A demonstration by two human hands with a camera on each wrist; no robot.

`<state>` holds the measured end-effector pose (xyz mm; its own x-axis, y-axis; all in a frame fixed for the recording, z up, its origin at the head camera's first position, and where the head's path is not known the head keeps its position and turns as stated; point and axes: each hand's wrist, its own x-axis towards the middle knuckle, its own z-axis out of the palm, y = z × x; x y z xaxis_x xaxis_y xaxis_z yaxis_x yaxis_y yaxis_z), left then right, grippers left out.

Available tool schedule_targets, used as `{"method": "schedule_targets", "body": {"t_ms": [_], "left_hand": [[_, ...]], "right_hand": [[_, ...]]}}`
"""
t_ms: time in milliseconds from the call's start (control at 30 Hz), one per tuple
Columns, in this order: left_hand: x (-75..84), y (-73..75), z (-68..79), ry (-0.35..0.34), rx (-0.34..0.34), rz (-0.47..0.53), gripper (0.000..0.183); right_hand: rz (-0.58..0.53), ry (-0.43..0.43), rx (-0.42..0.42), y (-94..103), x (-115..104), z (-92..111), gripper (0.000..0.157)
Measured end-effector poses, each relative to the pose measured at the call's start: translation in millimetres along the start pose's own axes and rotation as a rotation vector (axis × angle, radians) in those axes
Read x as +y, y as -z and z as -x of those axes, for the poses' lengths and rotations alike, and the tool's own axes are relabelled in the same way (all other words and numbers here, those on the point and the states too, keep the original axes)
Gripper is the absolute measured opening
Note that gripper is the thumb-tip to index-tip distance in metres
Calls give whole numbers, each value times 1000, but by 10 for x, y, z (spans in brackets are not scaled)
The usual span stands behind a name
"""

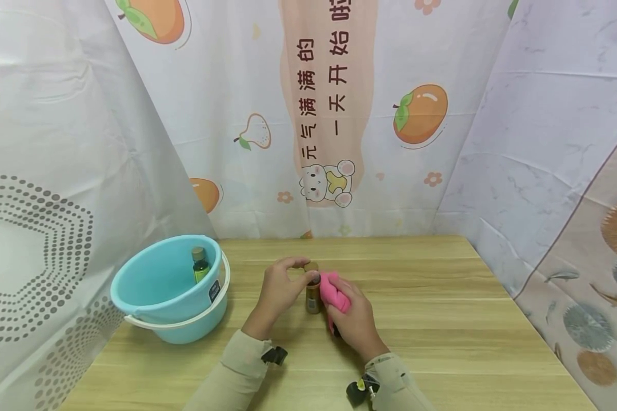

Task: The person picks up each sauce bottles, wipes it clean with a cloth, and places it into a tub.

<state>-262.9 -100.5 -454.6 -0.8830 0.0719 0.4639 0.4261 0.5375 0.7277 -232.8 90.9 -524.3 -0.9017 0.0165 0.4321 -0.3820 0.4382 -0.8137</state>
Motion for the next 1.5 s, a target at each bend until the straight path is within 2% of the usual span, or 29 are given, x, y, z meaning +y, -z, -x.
{"method": "schedule_targets", "body": {"t_ms": [400,633,1300,1500], "left_hand": [[8,24,-2,11,-75,34,32],[14,44,-8,26,-91,47,32],[8,41,-9,16,-94,51,34],[24,29,2,12,-48,12,49]], "right_hand": [[-181,104,61,16,-26,-6,61],[-149,142,45,5,-52,-9,57],[57,-78,-71,-19,58,-8,57],[84,-92,-79,-18,65,3,58]]}}
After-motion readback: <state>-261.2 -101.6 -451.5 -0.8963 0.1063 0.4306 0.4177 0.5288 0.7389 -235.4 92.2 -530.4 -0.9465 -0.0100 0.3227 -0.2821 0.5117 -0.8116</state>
